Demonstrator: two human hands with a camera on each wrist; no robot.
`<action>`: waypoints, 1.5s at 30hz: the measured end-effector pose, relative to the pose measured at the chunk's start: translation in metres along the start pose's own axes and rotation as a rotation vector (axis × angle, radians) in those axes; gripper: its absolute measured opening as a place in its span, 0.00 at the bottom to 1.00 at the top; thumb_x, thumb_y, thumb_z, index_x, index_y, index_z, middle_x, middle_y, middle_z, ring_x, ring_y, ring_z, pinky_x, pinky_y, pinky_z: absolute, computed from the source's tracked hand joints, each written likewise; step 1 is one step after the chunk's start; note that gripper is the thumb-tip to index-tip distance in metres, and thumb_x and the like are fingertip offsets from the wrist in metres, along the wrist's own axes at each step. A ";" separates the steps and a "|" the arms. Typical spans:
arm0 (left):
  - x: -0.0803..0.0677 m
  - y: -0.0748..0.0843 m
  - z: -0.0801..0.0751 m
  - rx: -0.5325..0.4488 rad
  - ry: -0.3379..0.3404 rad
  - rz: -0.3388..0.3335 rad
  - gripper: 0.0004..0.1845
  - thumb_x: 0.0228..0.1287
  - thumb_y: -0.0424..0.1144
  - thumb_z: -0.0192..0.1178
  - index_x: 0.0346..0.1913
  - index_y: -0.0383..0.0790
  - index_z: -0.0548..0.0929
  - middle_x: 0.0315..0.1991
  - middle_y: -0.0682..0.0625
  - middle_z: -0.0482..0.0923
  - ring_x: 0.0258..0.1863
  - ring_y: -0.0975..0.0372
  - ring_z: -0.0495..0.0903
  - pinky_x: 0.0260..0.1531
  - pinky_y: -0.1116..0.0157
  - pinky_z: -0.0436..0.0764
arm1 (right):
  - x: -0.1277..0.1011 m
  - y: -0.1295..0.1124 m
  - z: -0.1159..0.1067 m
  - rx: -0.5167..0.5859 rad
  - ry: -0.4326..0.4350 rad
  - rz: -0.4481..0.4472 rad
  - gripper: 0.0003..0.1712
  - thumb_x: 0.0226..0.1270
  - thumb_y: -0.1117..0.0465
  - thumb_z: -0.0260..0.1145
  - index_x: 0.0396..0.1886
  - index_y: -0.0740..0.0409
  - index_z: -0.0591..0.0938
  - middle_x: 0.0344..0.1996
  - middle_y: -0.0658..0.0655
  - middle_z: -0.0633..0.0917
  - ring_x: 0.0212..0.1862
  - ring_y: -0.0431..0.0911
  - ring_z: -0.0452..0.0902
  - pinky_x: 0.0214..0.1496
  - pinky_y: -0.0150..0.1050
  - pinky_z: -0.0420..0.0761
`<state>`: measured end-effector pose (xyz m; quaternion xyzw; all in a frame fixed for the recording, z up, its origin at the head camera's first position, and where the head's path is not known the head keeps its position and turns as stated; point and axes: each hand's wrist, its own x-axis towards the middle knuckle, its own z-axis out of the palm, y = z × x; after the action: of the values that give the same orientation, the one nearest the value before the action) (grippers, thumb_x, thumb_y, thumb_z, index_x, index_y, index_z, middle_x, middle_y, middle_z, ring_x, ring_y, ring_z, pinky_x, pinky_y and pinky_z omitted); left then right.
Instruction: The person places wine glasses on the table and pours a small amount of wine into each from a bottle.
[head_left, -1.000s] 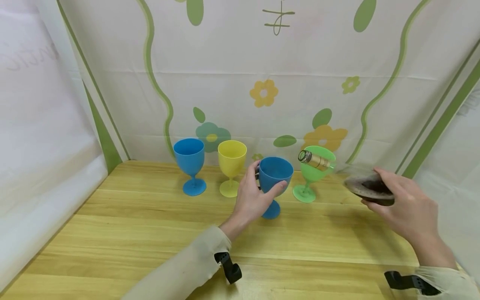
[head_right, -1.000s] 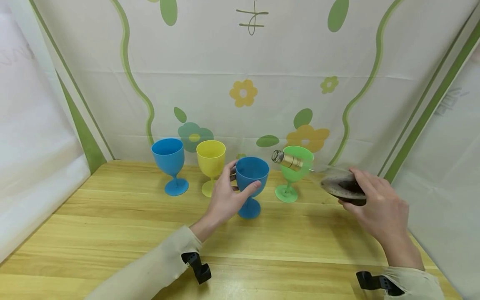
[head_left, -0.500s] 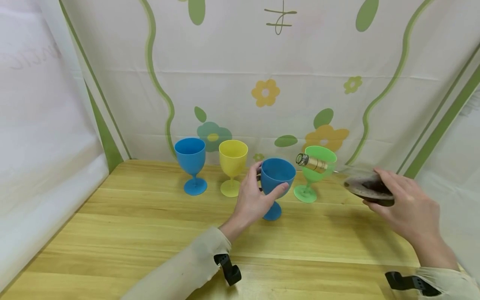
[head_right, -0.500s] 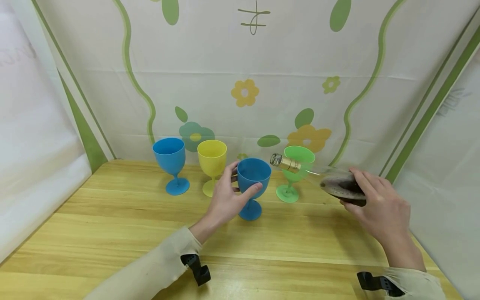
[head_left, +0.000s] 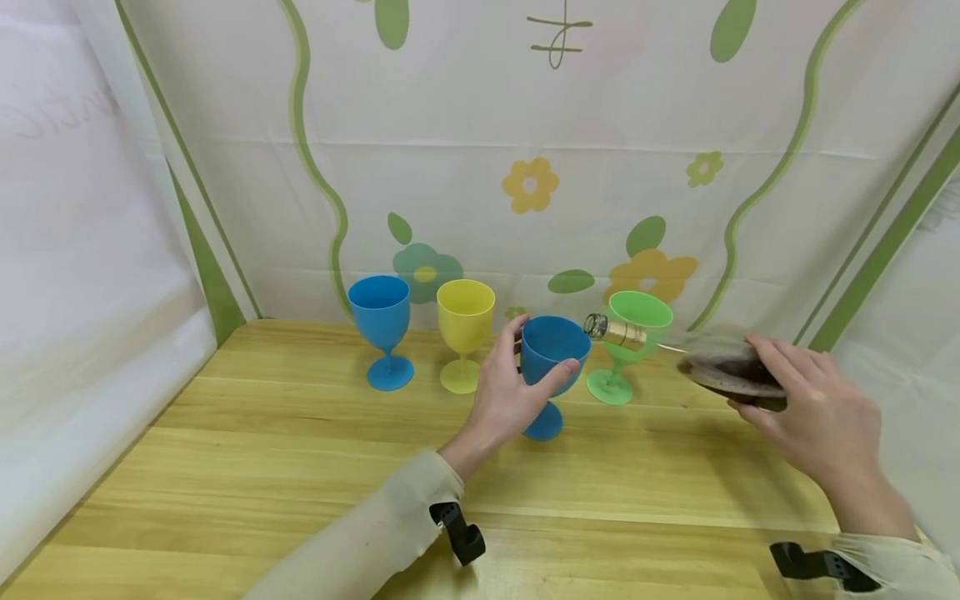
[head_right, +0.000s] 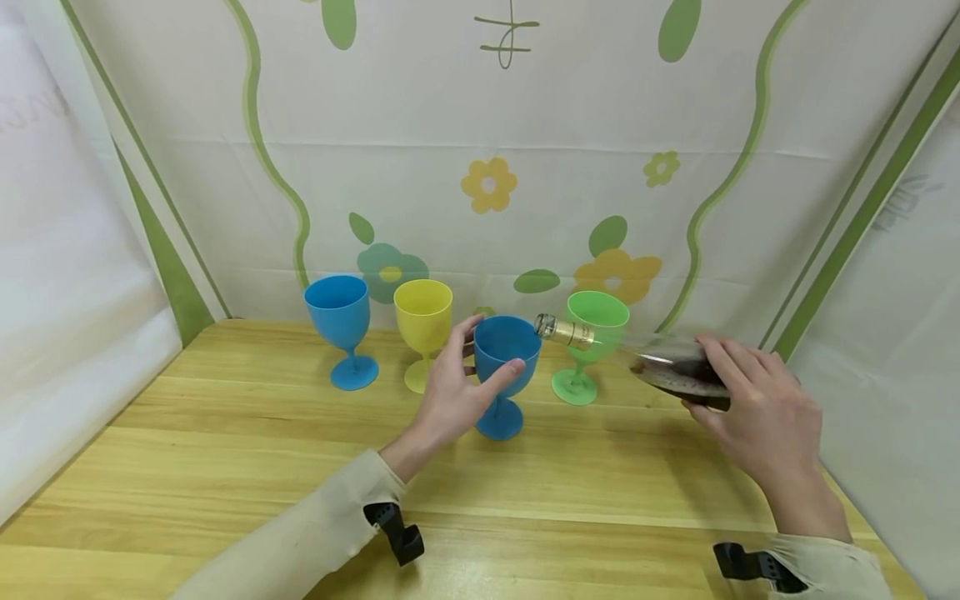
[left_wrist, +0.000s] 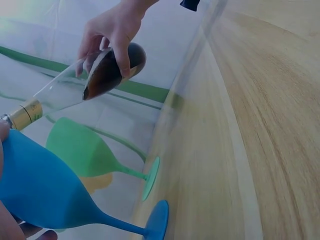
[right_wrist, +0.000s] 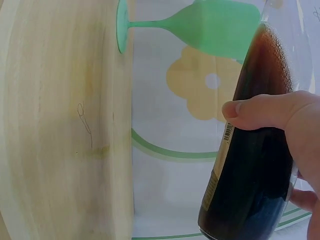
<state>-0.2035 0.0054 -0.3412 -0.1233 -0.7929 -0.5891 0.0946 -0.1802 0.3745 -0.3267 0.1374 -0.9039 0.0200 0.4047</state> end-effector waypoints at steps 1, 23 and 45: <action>0.000 -0.001 0.000 -0.006 -0.001 0.002 0.48 0.67 0.61 0.70 0.83 0.52 0.59 0.76 0.44 0.71 0.73 0.48 0.74 0.66 0.44 0.82 | 0.000 0.000 0.000 -0.003 0.005 -0.006 0.64 0.59 0.08 0.31 0.70 0.47 0.79 0.58 0.63 0.86 0.56 0.65 0.80 0.15 0.56 0.66; 0.001 -0.004 0.007 -0.011 0.032 0.034 0.45 0.69 0.60 0.69 0.81 0.49 0.63 0.74 0.44 0.74 0.70 0.47 0.78 0.64 0.42 0.82 | 0.007 -0.004 -0.012 -0.032 0.055 -0.139 0.59 0.30 0.55 0.78 0.76 0.49 0.77 0.59 0.66 0.86 0.57 0.68 0.78 0.42 0.68 0.79; -0.002 -0.003 0.011 -0.007 0.051 0.049 0.44 0.68 0.60 0.69 0.81 0.50 0.64 0.74 0.43 0.75 0.70 0.47 0.79 0.64 0.41 0.82 | 0.009 -0.002 -0.023 -0.116 0.061 -0.177 0.65 0.28 0.62 0.85 0.78 0.48 0.74 0.60 0.65 0.86 0.60 0.68 0.79 0.39 0.65 0.82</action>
<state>-0.2025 0.0150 -0.3478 -0.1278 -0.7849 -0.5925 0.1288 -0.1686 0.3734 -0.3052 0.1924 -0.8752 -0.0638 0.4392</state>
